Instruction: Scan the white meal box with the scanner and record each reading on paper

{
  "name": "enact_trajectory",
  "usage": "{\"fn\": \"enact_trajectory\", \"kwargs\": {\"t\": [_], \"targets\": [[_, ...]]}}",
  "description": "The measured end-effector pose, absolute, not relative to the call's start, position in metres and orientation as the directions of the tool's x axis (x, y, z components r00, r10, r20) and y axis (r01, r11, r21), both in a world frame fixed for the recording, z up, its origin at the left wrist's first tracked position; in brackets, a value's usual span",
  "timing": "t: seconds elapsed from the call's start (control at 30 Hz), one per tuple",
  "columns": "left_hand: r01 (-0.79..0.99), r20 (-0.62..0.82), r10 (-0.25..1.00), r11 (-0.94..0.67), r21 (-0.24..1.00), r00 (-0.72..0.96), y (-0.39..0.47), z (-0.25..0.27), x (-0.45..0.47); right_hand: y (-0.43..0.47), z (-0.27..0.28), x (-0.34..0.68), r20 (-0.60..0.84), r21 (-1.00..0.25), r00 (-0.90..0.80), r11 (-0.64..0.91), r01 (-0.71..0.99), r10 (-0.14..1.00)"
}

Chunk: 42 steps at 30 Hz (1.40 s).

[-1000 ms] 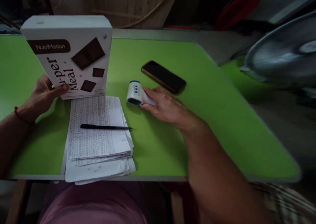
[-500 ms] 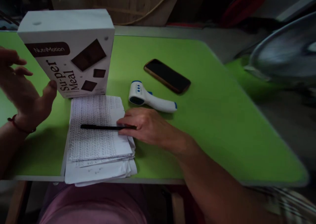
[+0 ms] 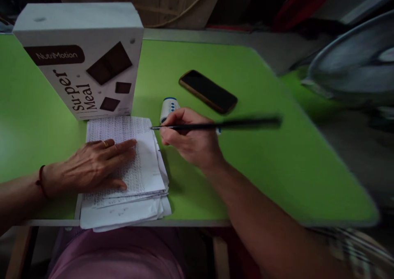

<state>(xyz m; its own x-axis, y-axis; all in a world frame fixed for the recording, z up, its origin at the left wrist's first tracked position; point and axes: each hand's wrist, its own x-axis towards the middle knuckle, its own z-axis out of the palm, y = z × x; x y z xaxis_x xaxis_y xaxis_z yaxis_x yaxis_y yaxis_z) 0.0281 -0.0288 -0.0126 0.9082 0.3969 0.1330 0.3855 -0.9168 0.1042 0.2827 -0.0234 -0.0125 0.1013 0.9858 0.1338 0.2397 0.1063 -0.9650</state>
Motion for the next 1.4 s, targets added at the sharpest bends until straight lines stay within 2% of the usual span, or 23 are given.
{"fn": "enact_trajectory", "kwargs": {"t": [0.1, 0.27, 0.5, 1.07, 1.4], "targets": [[0.419, 0.085, 0.428, -0.902, 0.104, 0.900, -0.032, -0.010, 0.031, -0.025, -0.020, 0.270, 0.131, -0.975, 0.086, 0.112, 0.192, 0.988], [0.432, 0.055, 0.439, -0.896, 0.099, 0.897, -0.033, -0.009, 0.035, -0.028, -0.031, 0.264, 0.208, -0.892, 0.048, 0.169, 0.420, 0.977], [0.444, 0.030, 0.449, -0.890, 0.102, 0.893, -0.033, -0.006, 0.037, -0.027, -0.032, 0.266, 0.241, -0.835, 0.010, 0.202, 0.513, 0.971], [0.460, -0.009, 0.462, -0.880, 0.117, 0.887, -0.032, -0.004, 0.040, -0.028, -0.031, 0.266, 0.280, -0.792, -0.039, 0.254, 0.555, 0.959], [0.477, -0.072, 0.471, -0.868, 0.142, 0.879, -0.032, 0.002, 0.042, -0.024, -0.038, 0.269, 0.383, -0.734, -0.055, 0.339, 0.589, 0.922]]}}
